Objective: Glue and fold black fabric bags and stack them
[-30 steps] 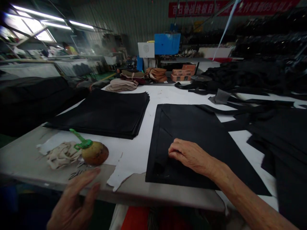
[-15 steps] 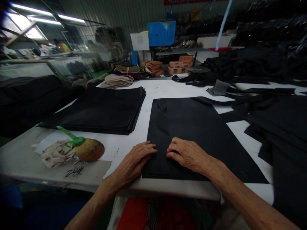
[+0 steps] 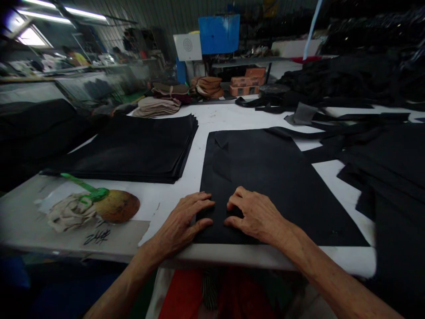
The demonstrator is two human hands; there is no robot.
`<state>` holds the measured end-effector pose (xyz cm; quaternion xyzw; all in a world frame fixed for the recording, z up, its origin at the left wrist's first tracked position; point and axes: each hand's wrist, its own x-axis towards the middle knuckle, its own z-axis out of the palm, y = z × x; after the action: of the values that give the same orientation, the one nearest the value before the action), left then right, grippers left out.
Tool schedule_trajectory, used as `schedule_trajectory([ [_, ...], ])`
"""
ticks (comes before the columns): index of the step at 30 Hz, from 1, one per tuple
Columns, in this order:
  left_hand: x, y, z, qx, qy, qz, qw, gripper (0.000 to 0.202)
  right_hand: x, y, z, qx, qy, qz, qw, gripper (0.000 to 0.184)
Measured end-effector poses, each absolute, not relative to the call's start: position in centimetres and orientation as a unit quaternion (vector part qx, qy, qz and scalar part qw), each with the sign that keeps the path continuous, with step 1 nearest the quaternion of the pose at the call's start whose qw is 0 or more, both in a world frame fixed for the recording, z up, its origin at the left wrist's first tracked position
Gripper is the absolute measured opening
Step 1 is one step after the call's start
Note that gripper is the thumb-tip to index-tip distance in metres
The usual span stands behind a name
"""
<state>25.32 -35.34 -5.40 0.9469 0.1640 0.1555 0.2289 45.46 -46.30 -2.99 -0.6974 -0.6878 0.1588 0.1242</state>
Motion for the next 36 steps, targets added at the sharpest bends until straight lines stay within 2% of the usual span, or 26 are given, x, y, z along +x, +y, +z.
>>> schedule_trajectory([
  [7, 25.3, -35.5, -5.1, 0.944, 0.159, 0.173, 0.231, 0.03, 45.1, -46.2, -3.0, -0.71, -0.68, 0.136, 0.119, 0.019],
  [12, 25.0, -35.5, -4.9, 0.94, 0.069, 0.216, 0.253, 0.022, 45.0, -46.2, -3.1, -0.718, -0.674, 0.12, 0.122, 0.024],
  [19, 25.1, -35.7, -4.5, 0.954, 0.042, 0.139, 0.262, 0.023, 45.2, -46.0, -3.1, -0.712, -0.677, 0.132, 0.13, 0.025],
  [36, 24.0, -35.1, -5.0, 0.957, 0.037, 0.116, 0.264, 0.026, 45.5, -46.9, -3.1, -0.694, -0.686, 0.156, 0.153, 0.037],
])
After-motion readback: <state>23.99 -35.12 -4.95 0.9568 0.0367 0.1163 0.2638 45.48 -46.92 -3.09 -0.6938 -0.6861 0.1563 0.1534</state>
